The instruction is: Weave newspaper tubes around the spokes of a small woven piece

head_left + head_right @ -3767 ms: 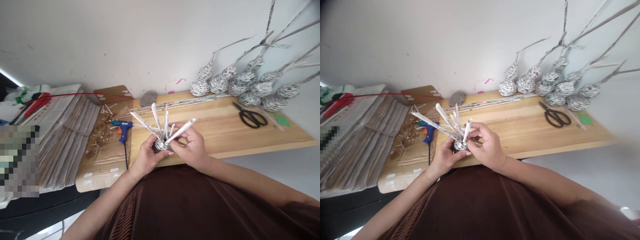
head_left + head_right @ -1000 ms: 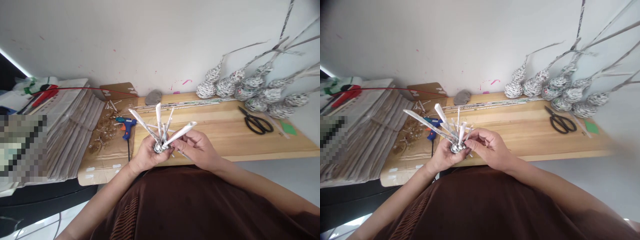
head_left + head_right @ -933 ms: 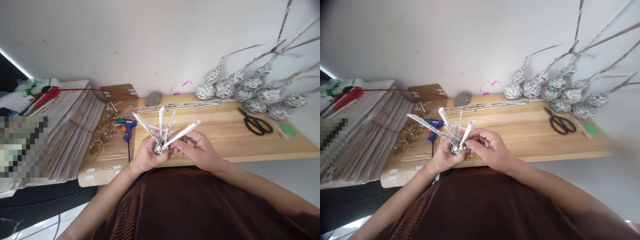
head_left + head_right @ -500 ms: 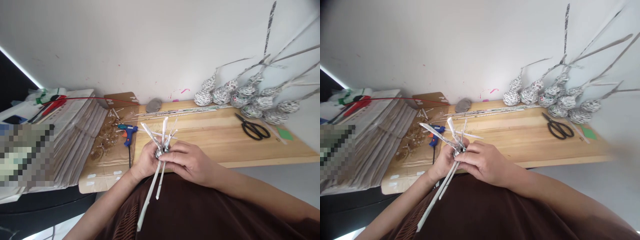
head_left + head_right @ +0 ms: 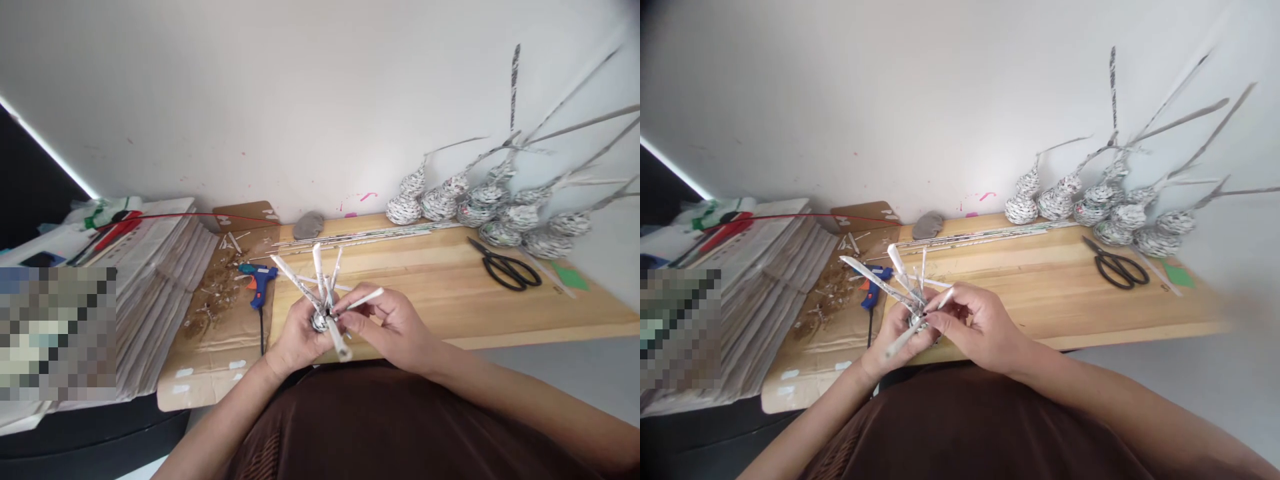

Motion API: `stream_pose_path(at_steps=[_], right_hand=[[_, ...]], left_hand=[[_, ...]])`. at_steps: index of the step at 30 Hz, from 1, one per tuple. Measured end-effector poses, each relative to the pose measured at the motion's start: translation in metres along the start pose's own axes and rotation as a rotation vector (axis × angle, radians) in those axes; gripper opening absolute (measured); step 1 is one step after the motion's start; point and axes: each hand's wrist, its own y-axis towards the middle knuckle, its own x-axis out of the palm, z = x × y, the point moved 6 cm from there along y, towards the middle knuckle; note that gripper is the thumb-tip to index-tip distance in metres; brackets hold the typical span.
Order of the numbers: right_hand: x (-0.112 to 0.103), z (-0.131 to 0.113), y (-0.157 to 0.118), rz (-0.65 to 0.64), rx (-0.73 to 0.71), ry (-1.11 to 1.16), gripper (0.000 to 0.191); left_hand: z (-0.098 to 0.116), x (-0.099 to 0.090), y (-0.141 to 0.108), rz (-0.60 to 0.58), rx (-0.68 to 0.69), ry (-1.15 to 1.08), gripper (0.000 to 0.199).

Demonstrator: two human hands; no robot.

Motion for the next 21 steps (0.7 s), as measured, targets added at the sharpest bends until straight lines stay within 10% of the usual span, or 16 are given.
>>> stream_pose_path(at_steps=[9,21], right_hand=[[-0.020,-0.020,0.016,0.203,-0.205,-0.469,0.006],[-0.041,-0.019,0.053,0.266,-0.015,0.067,0.033]], left_hand=[[0.012,-0.004,0.030,0.032,0.206,0.352,0.014],[0.013,-0.014,0.084,-0.079,0.329,0.166,0.015]])
